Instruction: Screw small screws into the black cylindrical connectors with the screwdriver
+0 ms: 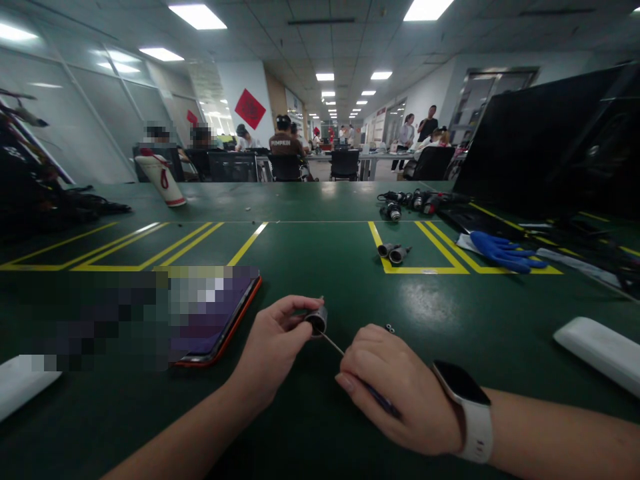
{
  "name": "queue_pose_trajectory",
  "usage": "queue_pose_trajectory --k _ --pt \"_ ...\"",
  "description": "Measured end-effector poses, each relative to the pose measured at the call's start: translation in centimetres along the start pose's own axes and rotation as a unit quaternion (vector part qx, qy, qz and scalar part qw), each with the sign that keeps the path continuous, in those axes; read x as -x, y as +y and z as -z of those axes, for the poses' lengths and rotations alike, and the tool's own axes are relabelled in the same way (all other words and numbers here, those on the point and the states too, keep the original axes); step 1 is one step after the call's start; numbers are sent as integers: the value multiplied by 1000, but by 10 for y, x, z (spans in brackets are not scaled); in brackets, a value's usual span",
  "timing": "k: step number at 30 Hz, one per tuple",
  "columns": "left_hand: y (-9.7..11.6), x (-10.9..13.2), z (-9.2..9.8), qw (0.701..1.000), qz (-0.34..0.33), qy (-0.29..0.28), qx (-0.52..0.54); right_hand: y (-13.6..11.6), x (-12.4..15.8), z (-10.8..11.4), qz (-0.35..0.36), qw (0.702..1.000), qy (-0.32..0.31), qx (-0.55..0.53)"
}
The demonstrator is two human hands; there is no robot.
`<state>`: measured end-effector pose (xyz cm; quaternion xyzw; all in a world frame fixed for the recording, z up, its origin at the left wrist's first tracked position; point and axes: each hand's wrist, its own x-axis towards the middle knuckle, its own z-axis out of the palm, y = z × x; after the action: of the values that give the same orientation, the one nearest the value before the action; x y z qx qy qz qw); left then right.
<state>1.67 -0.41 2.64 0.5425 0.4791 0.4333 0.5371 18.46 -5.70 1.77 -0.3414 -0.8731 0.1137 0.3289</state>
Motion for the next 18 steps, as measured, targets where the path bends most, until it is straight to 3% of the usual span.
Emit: queue_pose_trajectory --k 13,18 --pt "0 1 -1 1000 -1 1 -9 -7 0 -1 -2 999 12 42" --pt "3 2 -2 1000 14 -2 6 -2 2 6 36 999 40 -8"
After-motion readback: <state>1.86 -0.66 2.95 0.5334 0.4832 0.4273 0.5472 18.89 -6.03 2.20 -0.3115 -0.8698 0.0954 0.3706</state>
